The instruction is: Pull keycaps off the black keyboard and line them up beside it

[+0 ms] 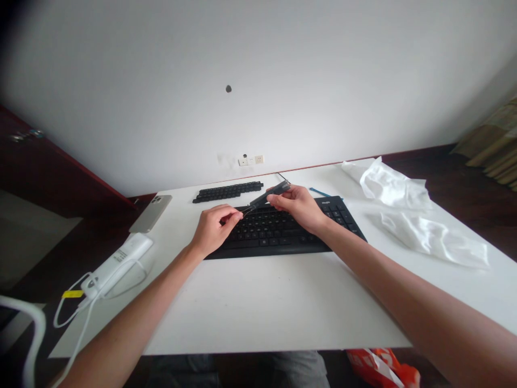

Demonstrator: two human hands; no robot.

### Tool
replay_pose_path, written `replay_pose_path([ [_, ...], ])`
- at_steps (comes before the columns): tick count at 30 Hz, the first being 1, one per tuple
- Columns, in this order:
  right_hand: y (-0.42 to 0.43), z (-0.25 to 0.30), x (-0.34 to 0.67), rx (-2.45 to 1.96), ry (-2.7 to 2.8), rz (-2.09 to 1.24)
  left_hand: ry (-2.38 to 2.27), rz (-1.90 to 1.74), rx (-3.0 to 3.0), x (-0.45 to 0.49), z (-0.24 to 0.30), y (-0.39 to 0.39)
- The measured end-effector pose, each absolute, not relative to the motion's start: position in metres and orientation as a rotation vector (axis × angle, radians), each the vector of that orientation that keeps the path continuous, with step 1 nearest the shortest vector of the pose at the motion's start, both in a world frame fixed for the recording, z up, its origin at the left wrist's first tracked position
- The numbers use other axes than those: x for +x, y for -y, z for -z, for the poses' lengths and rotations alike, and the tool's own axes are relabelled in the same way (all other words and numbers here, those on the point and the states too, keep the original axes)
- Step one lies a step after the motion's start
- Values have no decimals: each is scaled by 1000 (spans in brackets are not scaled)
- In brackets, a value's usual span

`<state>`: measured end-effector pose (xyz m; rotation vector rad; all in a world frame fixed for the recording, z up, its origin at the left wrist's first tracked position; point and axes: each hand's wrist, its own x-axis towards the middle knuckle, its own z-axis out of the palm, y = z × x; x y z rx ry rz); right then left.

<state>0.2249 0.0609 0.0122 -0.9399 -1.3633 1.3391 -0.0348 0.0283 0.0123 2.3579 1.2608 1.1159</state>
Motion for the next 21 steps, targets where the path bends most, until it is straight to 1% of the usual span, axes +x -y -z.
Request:
replay_pose_path([
  [11,-62,-9,226,-952,1396,-1305,-1236,-1094,2356,-35,-15,-28],
  [21,-62,-10,225,-891,1339,-1396,-1255,-1091,2340,-33,-14,-28],
])
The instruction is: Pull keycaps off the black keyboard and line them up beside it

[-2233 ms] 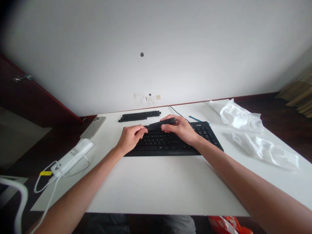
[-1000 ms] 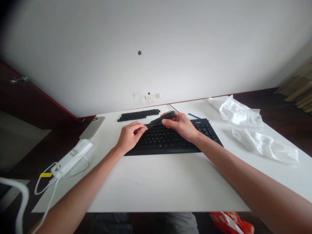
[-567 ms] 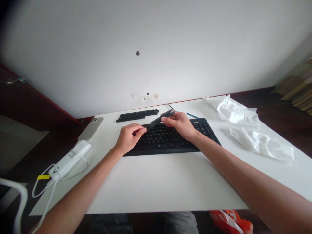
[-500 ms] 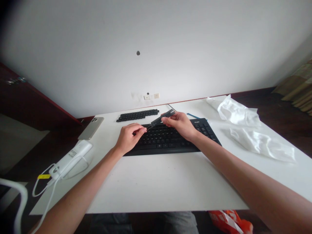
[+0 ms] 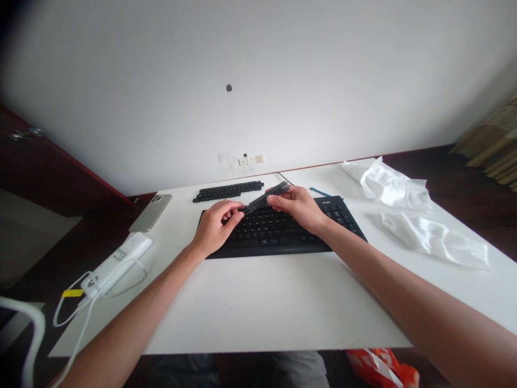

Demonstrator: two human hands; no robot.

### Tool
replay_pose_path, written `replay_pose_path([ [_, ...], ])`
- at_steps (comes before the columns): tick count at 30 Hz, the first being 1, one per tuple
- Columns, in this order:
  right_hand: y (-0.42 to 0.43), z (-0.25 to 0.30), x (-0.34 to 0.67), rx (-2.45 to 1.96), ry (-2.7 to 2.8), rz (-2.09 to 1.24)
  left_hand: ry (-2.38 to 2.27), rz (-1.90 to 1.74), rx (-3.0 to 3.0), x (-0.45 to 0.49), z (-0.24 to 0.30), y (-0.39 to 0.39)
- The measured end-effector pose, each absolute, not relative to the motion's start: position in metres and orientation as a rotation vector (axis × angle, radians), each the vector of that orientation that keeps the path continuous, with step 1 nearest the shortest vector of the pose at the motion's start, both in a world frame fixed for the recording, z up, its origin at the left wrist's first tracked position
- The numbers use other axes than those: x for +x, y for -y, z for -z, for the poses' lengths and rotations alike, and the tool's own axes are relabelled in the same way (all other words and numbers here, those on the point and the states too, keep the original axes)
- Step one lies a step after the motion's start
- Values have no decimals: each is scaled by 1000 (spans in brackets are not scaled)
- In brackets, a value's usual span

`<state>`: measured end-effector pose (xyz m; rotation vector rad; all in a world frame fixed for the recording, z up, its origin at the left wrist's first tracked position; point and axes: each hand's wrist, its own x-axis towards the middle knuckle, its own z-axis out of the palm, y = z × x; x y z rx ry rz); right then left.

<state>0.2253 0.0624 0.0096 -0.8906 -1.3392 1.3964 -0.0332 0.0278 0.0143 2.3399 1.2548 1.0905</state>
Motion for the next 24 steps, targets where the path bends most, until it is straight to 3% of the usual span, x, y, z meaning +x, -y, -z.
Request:
replay_pose_path([
  [6,-75,-7,238,-948,1145,-1259,-1271,-1045,2411,-33,-11,-27],
  [13,-79,-9,249,-1107,1373,-861,-1198,-882,2543,-15,-11,-12],
  [24,-79,-6,245,-1136,1371,-752,-1412,-404,2716,31,-10,9],
])
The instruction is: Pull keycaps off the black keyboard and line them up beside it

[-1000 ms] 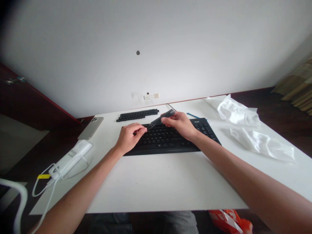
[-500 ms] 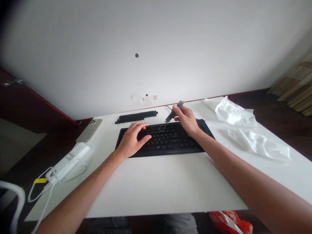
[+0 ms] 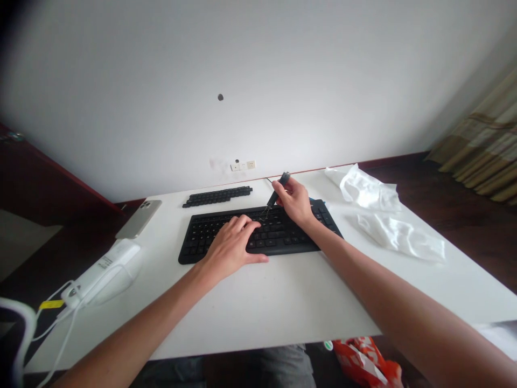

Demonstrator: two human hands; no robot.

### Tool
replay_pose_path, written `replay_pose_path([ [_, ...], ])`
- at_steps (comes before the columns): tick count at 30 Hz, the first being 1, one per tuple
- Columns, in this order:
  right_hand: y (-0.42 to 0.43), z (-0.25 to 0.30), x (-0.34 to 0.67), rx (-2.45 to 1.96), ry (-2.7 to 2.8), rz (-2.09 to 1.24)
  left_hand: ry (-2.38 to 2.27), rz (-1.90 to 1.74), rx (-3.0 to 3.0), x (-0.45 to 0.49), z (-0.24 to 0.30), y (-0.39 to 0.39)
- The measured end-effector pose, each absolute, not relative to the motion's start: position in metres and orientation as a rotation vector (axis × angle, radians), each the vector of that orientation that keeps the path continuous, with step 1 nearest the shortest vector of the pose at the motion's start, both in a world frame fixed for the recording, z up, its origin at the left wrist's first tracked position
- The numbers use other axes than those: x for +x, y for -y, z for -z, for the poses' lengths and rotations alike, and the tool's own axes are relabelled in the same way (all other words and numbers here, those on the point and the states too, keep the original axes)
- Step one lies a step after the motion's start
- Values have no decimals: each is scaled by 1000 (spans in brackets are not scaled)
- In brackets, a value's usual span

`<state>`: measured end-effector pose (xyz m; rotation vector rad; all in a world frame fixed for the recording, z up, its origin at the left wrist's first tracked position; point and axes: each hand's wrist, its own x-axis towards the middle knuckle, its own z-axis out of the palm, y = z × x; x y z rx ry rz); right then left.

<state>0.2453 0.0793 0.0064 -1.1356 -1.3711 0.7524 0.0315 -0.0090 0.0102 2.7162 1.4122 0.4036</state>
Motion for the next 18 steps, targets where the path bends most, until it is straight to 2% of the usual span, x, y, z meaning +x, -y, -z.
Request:
replay_pose_path([
  [18,-76,-5,243,-1108,1438,-857,-1353,-477,2486,38,-4,1],
])
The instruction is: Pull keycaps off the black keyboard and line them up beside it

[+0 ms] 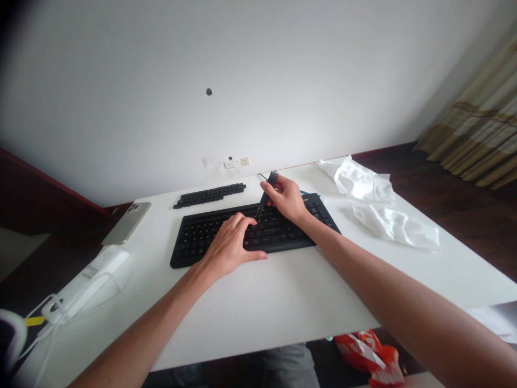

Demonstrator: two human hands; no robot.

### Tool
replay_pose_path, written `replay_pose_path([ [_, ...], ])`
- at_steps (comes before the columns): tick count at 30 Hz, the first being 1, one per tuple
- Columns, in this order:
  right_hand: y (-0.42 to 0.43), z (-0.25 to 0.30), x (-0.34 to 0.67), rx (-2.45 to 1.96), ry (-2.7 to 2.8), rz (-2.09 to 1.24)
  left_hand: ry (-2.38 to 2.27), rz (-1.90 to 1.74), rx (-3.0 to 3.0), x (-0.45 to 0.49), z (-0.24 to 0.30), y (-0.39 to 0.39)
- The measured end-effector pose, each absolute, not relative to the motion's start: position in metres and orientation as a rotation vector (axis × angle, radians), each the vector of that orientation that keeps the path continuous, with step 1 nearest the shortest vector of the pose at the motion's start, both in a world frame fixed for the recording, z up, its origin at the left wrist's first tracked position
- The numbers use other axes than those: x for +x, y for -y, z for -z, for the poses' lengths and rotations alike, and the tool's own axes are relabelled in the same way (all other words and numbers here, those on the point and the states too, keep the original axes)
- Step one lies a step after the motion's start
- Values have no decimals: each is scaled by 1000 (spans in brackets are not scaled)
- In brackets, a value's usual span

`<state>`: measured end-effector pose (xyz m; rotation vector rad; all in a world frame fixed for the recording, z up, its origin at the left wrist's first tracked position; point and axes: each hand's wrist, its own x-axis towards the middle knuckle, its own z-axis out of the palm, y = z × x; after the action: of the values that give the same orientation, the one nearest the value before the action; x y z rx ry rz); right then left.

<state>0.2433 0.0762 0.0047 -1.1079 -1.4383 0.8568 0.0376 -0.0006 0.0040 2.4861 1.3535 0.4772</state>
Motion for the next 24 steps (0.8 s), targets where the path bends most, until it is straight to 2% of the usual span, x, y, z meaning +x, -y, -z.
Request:
replay_pose_path([
  [16,-76,-4,243,-1132,1547,-865,-1378,-456,2594,39,-8,6],
  [24,-71,-8,240,-1082,1630,-891,-1447,-626,2497,39,0,9],
])
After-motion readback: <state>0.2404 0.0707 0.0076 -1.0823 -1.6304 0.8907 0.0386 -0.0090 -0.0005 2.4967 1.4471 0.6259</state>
